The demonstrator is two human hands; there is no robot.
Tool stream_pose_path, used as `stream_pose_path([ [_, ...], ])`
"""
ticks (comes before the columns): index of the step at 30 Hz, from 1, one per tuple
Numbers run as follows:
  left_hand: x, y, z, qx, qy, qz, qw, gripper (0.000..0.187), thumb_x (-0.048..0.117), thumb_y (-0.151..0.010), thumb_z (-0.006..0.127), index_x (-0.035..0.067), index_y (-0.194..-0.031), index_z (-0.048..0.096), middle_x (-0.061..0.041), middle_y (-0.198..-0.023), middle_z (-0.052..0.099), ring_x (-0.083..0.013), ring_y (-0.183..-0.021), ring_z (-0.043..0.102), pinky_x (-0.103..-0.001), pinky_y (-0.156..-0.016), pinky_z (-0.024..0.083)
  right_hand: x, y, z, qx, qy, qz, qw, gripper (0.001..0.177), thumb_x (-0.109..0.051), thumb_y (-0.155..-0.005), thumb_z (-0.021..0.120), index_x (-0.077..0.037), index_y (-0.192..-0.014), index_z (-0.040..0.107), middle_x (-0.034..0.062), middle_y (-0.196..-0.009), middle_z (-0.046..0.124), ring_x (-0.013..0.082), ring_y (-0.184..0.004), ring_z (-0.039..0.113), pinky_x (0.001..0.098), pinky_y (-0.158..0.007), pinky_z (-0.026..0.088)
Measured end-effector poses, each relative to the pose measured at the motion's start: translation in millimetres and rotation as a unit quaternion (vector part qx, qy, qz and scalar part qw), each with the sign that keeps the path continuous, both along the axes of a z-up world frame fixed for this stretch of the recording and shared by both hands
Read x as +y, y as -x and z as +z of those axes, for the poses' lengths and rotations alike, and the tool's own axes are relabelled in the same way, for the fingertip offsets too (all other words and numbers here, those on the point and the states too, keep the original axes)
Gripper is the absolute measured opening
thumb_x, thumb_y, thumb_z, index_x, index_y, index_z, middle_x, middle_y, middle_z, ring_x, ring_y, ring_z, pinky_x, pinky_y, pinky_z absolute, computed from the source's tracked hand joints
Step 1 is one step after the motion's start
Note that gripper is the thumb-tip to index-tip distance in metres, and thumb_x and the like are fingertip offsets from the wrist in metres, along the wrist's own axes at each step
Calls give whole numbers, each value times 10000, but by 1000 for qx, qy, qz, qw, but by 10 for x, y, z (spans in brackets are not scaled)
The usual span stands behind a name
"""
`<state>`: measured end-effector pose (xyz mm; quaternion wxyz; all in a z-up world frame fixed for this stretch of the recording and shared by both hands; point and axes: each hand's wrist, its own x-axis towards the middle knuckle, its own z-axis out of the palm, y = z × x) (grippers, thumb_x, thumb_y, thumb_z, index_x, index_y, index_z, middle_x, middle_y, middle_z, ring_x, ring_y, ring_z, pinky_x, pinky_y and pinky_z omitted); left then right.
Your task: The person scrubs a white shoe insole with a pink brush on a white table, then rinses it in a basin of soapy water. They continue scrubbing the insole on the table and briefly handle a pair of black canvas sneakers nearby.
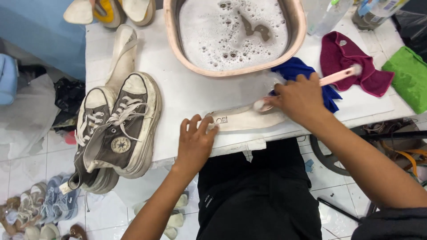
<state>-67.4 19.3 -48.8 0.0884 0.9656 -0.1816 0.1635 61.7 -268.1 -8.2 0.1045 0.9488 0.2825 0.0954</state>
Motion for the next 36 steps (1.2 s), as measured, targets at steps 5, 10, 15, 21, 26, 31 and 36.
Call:
stream_pose_path([
  [5, -474, 211, -121, -61, 2, 8, 998, 257, 67, -884, 668, -8, -1119, 743, -215, -1090, 706, -392, -1053, 667, -514, -947, 485, 456, 272, -18, 12, 2, 6, 1000, 343, -556, -873, 683, -252, -1012, 758, 62, -761, 741, 306, -731, 714, 442, -666, 389],
  [10, -559, 370, 76, -81, -59, 60, 993, 293, 96, -959, 638, -59, -1195, 713, -266, -1165, 709, -432, -1129, 670, -508, -1009, 497, 12, 67, 212, 105, -15, 10, 994, 255, -466, -953, 595, -250, -1080, 642, 66, -862, 746, 334, -727, 750, 453, -617, 535],
  [15, -755, 329, -124, -71, -121, 112, 984, 565, 448, -1027, 533, -53, -1238, 686, -285, -1222, 688, -461, -1225, 616, -539, -1093, 404, 789, 283, -166, 50, -30, 102, 993, 189, -403, -938, 649, -292, -1077, 587, -6, -809, 693, 257, -623, 728, 392, -534, 549],
  [21, -664, 415, -125, -45, -79, 108, 990, 588, 505, -1012, 549, -15, -1243, 695, -244, -1220, 689, -432, -1222, 614, -530, -1024, 416, 267, 320, 188, 116, -15, 87, 989, 174, -322, -973, 581, -317, -1142, 542, 20, -923, 666, 284, -642, 731, 397, -550, 567],
  [26, -590, 327, -46, -18, 33, 111, 993, 558, 435, -1011, 579, -50, -1277, 657, -281, -1292, 641, -480, -1265, 570, -567, -1056, 400, 352, 292, 180, 61, 55, 130, 988, 131, -250, -1011, 550, -340, -1105, 550, -36, -996, 617, 194, -640, 723, 311, -535, 552],
  [31, -267, 225, -105, 47, 145, 42, 987, 576, 423, -974, 631, -30, -1329, 618, -238, -1370, 620, -436, -1390, 487, -590, -1212, 224, 371, 407, 319, 136, 35, 186, 972, 410, -71, -963, 451, -374, -1236, 499, 3, -1022, 554, 237, -708, 720, 349, -548, 571],
  [36, -367, 217, -137, 11, 106, 66, 992, 527, 357, -983, 647, -18, -1349, 593, -211, -1387, 602, -404, -1375, 493, -551, -1211, 286, -66, 395, 256, 203, 73, 128, 968, 602, -1, -862, 507, -372, -1333, 448, 58, -1065, 535, 299, -712, 691, 438, -497, 559],
])
